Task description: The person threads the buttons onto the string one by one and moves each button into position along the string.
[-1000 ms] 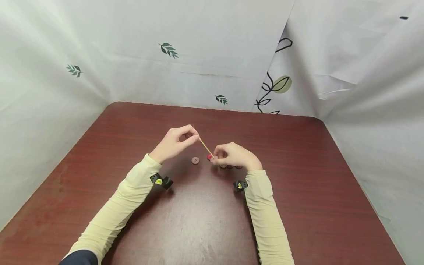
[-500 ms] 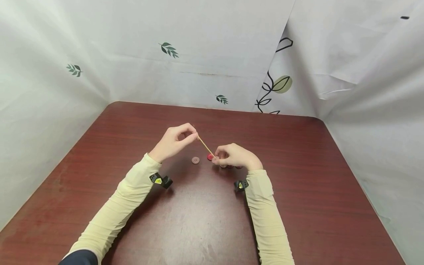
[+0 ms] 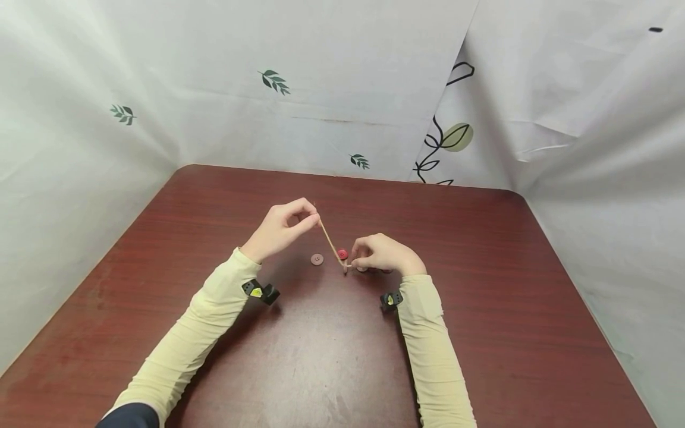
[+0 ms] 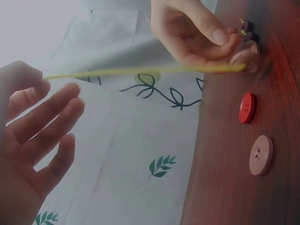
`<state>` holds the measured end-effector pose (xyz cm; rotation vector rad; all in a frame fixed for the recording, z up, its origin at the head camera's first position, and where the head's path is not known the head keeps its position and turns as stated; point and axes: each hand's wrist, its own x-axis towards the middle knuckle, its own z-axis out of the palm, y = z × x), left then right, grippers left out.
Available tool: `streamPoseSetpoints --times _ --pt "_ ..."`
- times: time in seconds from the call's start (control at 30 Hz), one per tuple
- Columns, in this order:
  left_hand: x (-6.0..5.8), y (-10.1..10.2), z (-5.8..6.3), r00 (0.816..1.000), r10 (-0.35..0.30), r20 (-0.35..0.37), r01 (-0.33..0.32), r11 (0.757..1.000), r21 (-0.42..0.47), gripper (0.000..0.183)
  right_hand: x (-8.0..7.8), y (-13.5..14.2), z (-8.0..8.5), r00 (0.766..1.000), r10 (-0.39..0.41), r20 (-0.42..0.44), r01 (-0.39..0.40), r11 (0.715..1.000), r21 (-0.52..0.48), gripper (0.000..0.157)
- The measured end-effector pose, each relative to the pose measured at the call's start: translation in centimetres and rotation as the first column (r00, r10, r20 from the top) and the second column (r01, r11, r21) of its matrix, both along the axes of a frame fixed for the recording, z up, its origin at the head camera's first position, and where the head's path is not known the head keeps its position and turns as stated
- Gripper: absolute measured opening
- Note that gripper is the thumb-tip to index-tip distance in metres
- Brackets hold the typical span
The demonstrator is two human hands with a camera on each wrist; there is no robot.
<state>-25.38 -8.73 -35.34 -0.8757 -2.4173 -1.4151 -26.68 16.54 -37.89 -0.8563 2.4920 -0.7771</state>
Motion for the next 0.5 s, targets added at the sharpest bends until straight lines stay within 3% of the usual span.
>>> streamPoseSetpoints --times 0.27,0.5 --pt "0.0 0.21 -0.15 1.0 -0.007 0.017 0.007 1.0 -0.004 0.007 -0.16 -0.01 -0.28 1.0 -0.003 -0.002 0.003 1.0 0.023 0.006" --pt "-0.02 0.3 -0.24 1.0 -0.014 0.025 0.014 1.0 0.0 0.007 -0.29 -0.38 -0.51 0.999 0.03 -0.043 -0.031 0.999 -0.028 0.018"
